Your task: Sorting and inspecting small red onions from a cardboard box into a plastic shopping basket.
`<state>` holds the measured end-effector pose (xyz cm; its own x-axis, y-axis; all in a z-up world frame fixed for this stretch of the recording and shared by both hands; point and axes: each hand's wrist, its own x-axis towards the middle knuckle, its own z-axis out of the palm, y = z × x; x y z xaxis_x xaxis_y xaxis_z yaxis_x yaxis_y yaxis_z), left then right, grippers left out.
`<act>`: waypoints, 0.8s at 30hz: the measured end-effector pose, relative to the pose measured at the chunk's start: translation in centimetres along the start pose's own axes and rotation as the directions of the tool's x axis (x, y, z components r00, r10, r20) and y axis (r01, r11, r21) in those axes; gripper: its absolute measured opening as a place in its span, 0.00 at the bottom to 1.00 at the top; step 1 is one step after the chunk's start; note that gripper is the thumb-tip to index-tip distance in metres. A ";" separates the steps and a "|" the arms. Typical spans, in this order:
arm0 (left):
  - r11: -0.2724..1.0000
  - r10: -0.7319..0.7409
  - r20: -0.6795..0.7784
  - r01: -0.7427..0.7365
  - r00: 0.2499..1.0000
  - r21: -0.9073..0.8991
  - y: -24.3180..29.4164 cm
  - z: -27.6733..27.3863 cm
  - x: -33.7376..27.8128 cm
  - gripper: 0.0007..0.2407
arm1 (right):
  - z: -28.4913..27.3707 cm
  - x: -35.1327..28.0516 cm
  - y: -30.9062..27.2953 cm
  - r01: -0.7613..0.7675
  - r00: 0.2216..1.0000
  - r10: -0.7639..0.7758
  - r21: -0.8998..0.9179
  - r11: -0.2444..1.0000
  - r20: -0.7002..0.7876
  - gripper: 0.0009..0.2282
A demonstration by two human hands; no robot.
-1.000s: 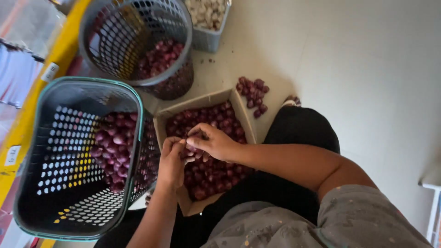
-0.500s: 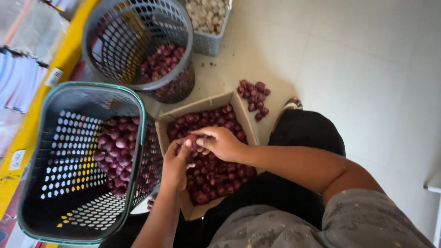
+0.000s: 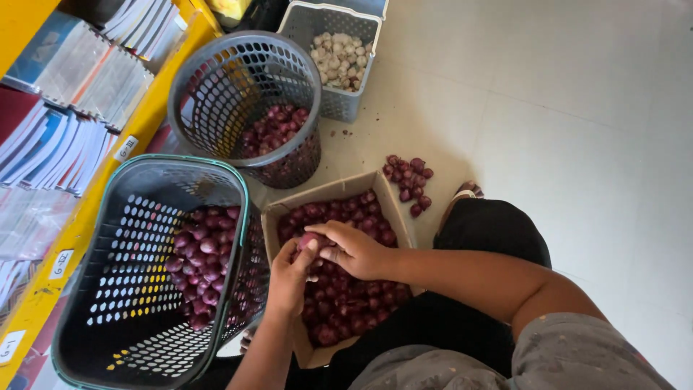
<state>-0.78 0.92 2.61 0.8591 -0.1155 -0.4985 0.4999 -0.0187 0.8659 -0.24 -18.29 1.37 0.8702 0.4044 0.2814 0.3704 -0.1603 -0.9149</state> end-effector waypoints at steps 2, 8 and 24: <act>1.000 -0.020 0.016 0.020 1.000 -0.007 -0.4 -0.1 0.1 0.17 | -0.5 0.3 -0.5 0.010 1.000 -0.008 -0.067 0.998 0.030 0.15; 0.987 -0.156 0.076 0.159 0.985 -0.036 -1.0 0.0 0.0 0.21 | -1.0 0.1 0.4 0.047 0.991 -0.007 -0.300 0.953 0.135 0.07; 0.979 0.157 0.070 -0.146 0.985 -0.144 -0.7 0.6 -0.1 0.17 | -1.0 -0.6 0.7 -0.110 0.992 0.115 -0.093 0.990 0.046 0.07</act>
<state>-1.27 0.39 2.06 0.9172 -0.1866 -0.3521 0.3798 0.1419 0.9141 -0.15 -19.57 0.86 0.8910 0.4246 0.1611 0.3010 -0.2865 -0.9096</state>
